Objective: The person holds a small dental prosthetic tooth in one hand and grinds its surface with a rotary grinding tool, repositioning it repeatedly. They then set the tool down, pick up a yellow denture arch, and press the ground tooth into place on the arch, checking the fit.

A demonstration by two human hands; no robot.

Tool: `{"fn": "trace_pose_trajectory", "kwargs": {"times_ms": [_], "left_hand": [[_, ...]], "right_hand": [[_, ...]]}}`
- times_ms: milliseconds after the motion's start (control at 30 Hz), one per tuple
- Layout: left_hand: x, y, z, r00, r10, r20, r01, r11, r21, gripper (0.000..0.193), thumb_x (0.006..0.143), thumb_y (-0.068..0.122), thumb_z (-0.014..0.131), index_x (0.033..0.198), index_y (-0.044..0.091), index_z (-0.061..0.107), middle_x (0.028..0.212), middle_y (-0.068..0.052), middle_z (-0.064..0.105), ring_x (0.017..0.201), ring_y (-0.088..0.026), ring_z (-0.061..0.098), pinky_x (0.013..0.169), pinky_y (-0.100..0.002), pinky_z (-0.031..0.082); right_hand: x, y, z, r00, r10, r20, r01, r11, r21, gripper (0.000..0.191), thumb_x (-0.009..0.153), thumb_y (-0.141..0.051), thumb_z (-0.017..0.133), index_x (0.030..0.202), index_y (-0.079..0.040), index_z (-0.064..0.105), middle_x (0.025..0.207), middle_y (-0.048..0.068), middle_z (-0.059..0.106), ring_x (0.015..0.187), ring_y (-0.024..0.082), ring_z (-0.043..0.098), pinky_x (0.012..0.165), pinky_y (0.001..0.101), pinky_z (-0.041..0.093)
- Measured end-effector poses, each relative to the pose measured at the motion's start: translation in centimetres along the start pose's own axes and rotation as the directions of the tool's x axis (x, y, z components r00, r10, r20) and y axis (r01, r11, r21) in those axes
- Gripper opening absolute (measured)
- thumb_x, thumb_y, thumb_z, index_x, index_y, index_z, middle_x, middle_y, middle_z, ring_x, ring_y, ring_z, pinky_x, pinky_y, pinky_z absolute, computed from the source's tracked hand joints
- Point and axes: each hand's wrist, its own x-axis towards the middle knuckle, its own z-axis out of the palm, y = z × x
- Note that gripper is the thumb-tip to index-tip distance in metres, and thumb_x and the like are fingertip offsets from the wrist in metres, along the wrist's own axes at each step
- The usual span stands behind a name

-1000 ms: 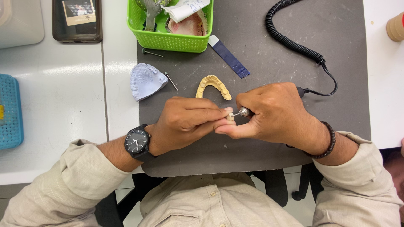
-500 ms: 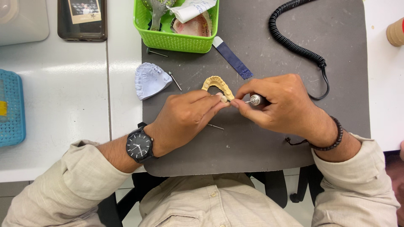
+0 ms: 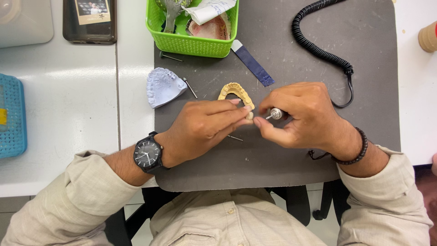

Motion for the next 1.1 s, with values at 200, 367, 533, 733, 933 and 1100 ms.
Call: {"fn": "trace_pose_trajectory", "kwargs": {"times_ms": [200,367,533,733,933,1100], "left_hand": [[-0.2,0.1,-0.2,0.995,0.047,0.085,-0.035,0.990,-0.135,0.029,0.094,0.011,0.081,0.121,0.005,0.071,0.102,-0.009,0.073,0.102,-0.026,0.076,0.079,-0.034,0.062],[0.0,0.1,-0.5,0.994,0.025,0.110,-0.005,0.984,-0.179,0.032,0.093,0.007,0.080,0.123,0.005,0.071,0.100,-0.008,0.073,0.091,-0.024,0.075,0.074,-0.033,0.061],[0.2,0.4,-0.6,0.992,0.017,0.123,0.012,0.973,-0.229,0.031,0.093,0.008,0.080,0.123,0.004,0.070,0.102,-0.008,0.073,0.086,-0.022,0.074,0.070,-0.032,0.059],[0.3,0.4,-0.7,0.991,0.016,0.131,0.017,0.969,-0.246,0.028,0.092,0.008,0.080,0.119,0.003,0.072,0.101,-0.007,0.074,0.083,-0.022,0.074,0.068,-0.031,0.059],[0.3,0.5,-0.6,0.992,0.015,0.129,0.018,0.969,-0.248,0.027,0.093,0.009,0.080,0.118,0.003,0.072,0.100,-0.007,0.074,0.082,-0.021,0.074,0.067,-0.031,0.058],[0.2,0.5,-0.5,0.992,0.012,0.122,0.018,0.970,-0.243,0.026,0.093,0.009,0.080,0.118,0.003,0.072,0.098,-0.007,0.073,0.081,-0.021,0.073,0.066,-0.031,0.058]], "right_hand": [[0.0,-0.1,0.0,0.993,-0.117,0.001,0.117,0.992,-0.051,0.050,0.073,-0.049,0.087,0.069,-0.008,0.059,0.059,0.004,0.056,0.049,0.022,0.054,0.049,0.0333,0.042],[0.1,-0.5,0.2,0.996,-0.089,-0.005,0.086,0.978,-0.191,0.063,0.072,-0.061,0.088,0.057,-0.010,0.055,0.049,0.002,0.049,0.043,0.020,0.048,0.044,0.0331,0.039],[0.0,-0.9,0.4,0.996,-0.089,0.019,0.091,0.967,-0.239,0.069,0.073,-0.064,0.086,0.052,-0.010,0.048,0.045,0.002,0.044,0.039,0.019,0.045,0.041,0.0338,0.036],[0.0,-1.0,0.5,0.996,-0.094,0.003,0.092,0.968,-0.235,0.067,0.074,-0.062,0.084,0.053,-0.010,0.047,0.047,0.001,0.044,0.041,0.020,0.045,0.042,0.0343,0.036],[-0.1,-1.0,0.5,0.997,-0.078,0.018,0.080,0.971,-0.224,0.069,0.074,-0.063,0.085,0.051,-0.010,0.046,0.044,0.001,0.042,0.038,0.019,0.042,0.040,0.0342,0.035],[-0.1,-1.0,0.6,0.996,-0.084,0.006,0.083,0.970,-0.228,0.068,0.074,-0.062,0.084,0.052,-0.010,0.046,0.045,0.002,0.041,0.039,0.020,0.042,0.041,0.0346,0.035]]}}
